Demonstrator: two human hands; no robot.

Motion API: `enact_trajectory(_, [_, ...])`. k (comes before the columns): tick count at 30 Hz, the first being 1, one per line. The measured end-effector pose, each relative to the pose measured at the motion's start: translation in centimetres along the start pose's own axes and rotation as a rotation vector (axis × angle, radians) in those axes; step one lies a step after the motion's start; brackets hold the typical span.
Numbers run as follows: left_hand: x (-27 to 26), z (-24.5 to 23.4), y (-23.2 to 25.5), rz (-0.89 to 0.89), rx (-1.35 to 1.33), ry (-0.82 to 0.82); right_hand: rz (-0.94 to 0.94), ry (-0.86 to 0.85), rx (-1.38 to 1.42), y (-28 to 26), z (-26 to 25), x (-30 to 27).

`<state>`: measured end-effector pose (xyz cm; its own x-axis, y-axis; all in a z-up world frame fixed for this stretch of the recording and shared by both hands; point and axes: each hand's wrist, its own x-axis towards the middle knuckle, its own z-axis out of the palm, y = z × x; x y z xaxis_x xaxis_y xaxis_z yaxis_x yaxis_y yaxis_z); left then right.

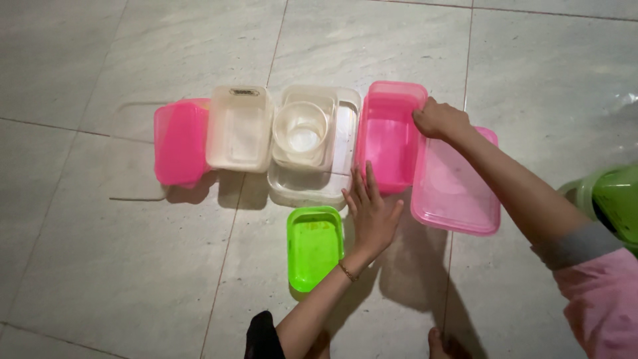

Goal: The person opens and separates stacked plastic containers of various colors and sizes, then arranges them in rows on the floor. The person handles clear, pink, green, and purple containers, separating lids from bases and placing them in an organized layout.

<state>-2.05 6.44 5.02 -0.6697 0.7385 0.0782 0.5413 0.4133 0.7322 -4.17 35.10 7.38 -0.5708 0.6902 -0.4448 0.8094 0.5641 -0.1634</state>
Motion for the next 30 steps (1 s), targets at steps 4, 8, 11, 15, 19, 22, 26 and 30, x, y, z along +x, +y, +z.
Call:
enact_trajectory(4, [-0.1, -1.2, 0.7, -0.028, -0.018, 0.014, 0.029, -0.001, -0.122, -0.6, -1.8, -2.5])
enact_trajectory(8, [-4.0, -3.5, 3.0, 0.033, -0.36, 0.039, 0.042, 0.098, -0.092, -0.4, -7.0, -7.4])
enact_trajectory(11, [-6.4, -5.1, 5.0, 0.043, -0.631, -0.152, -0.173, 0.36, 0.074, -1.5, -9.7, -12.6])
enact_trajectory(15, [-5.3, -6.3, 4.9, -0.085, -0.804, -0.275, -0.352, 0.38, 0.137, -7.1, -9.0, -17.5])
enact_trajectory(19, [-5.4, -9.0, 2.2, -0.147, -0.971, -0.044, -0.611, 0.548, 0.017, -9.1, -8.0, -20.3])
enact_trajectory(22, [-5.7, -12.3, -0.7, -0.225, -1.024, 0.151, -0.812, 0.692, 0.171, -9.4, -4.8, -20.8])
enact_trajectory(26, [-5.4, -18.1, -5.8, -0.201, -0.987, 0.371, -0.885, 0.422, 0.207, -11.5, 2.1, -19.7])
enact_trajectory(30, [-5.5, -22.6, -10.3, -0.189, -0.94, 0.482, -0.66, -0.349, 0.761, -17.0, 6.6, -17.5])
